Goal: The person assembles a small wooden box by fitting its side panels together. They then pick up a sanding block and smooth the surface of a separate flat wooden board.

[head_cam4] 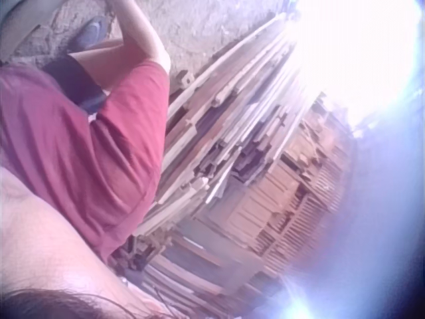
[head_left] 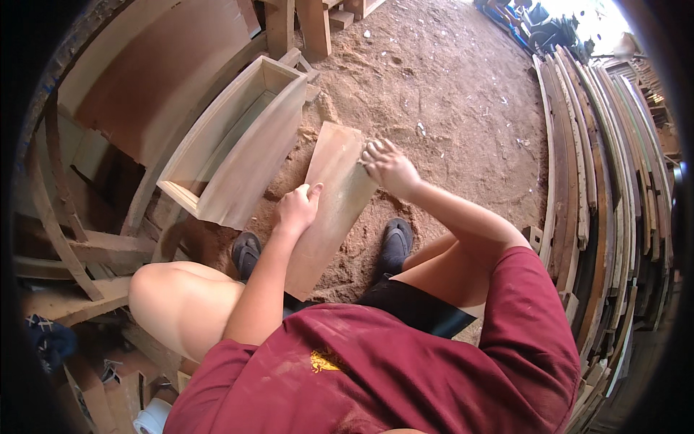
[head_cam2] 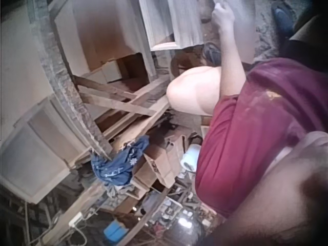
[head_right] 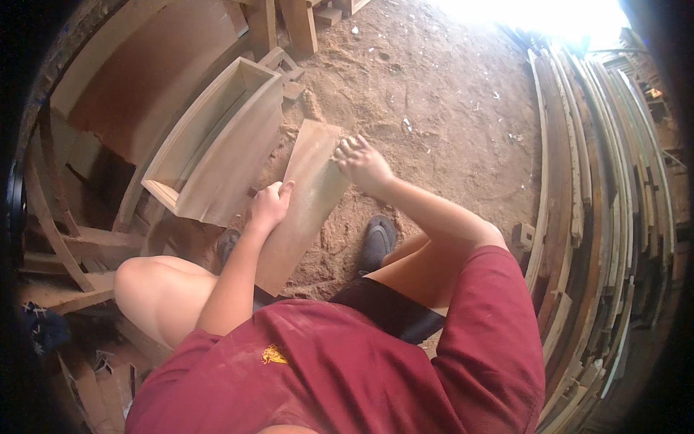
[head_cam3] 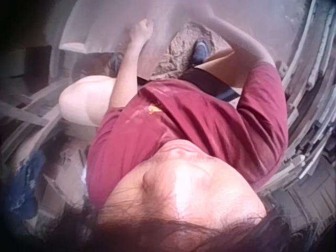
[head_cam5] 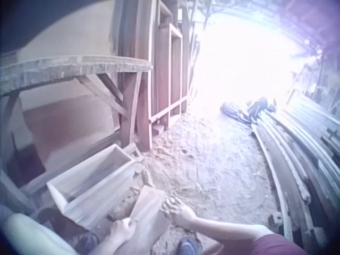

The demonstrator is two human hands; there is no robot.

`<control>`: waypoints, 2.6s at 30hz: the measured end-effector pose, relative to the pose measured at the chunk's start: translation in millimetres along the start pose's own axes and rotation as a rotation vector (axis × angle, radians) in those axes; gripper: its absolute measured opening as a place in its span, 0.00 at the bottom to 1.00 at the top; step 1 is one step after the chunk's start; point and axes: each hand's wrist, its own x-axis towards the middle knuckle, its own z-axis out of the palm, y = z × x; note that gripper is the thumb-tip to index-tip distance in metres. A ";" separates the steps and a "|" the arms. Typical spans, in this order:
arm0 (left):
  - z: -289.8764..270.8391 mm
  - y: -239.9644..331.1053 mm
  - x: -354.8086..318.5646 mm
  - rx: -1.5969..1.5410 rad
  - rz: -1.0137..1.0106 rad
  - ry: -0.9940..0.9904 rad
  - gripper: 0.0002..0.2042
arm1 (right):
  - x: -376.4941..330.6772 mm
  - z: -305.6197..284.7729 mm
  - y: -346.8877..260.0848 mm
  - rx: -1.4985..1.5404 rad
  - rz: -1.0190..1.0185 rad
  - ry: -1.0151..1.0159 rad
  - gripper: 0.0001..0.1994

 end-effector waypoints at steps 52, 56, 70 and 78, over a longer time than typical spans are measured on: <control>-0.5 -5.1 -6.5 -0.001 0.009 0.078 0.29 | -13.3 3.3 -65.0 0.553 -0.332 0.394 0.14; -2.5 2.0 -5.0 0.008 0.023 0.041 0.28 | -12.6 28.4 4.9 0.206 0.145 0.405 0.14; -2.6 -2.6 -2.4 -0.026 0.011 0.018 0.28 | 10.2 6.2 12.9 0.238 0.106 0.250 0.17; 8.1 -9.9 2.8 -0.027 0.040 0.042 0.27 | 39.5 7.5 -1.1 0.117 0.002 0.128 0.18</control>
